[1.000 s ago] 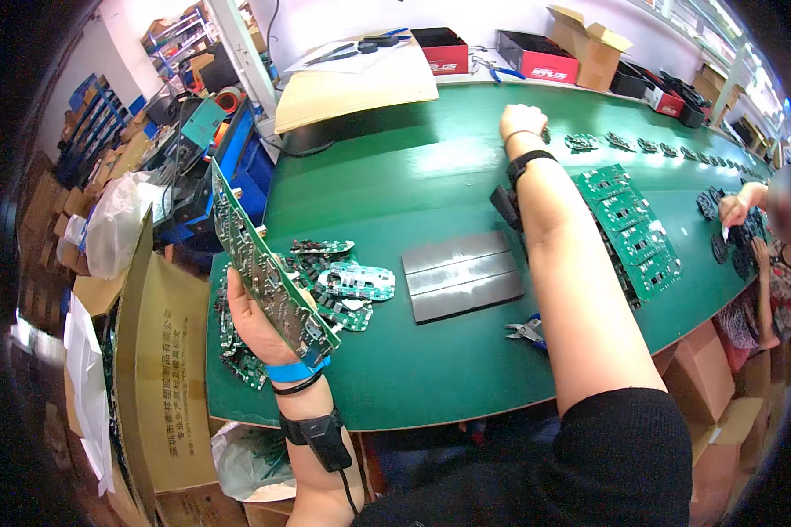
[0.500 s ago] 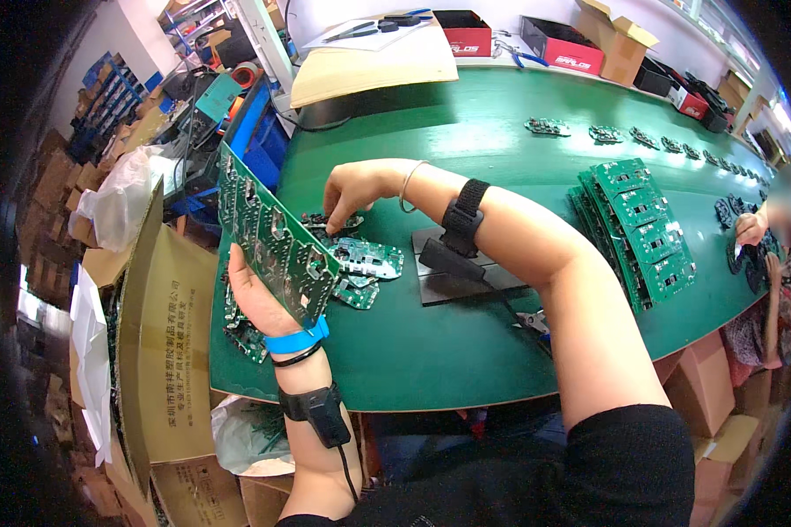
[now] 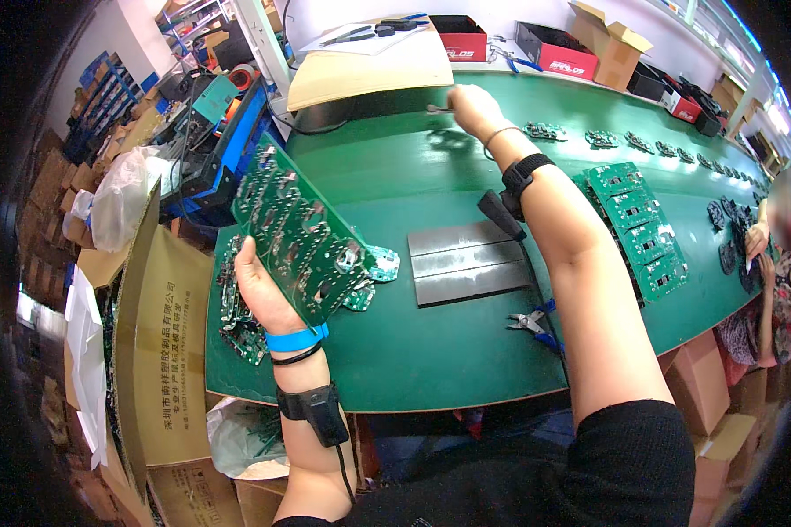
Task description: Assembling and processing printed circuit boards by clipping component leads.
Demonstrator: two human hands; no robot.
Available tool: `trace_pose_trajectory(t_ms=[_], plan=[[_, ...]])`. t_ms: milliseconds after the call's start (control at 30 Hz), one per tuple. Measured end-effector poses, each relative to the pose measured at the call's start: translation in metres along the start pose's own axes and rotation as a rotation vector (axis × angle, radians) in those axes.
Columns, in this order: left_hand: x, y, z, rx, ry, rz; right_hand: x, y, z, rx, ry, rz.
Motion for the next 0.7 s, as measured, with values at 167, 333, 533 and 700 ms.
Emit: trace_pose_trajectory(t_ms=[167,333,533,700], plan=[[-0.007,0.014,0.003,-0.076,-0.056,0.221,0.023,-0.025,-0.023,0.242,0.086,-0.011],[0.016,0.025,0.011,-0.038,0.04,0.775,-0.022,0.005,-0.012,0.069,-0.106,0.254],[0.092,0.045,0.045,-0.332,0.583,2.179,-0.151,0.078,-0.097,-0.535,-0.224,1.01],[0.079,0.083,0.056,-0.316,1.04,2.205,-0.14,0.104,-0.19,-0.231,0.076,0.325]])
Point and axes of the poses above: each hand's wrist, its own z-axis towards the middle knuckle, its own x-axis out of the palm, y = z × x, the point moved 2 cm from there along z, towards the middle knuckle, and after that the axes turned 12 degrees about y, right-handed, at the moved point
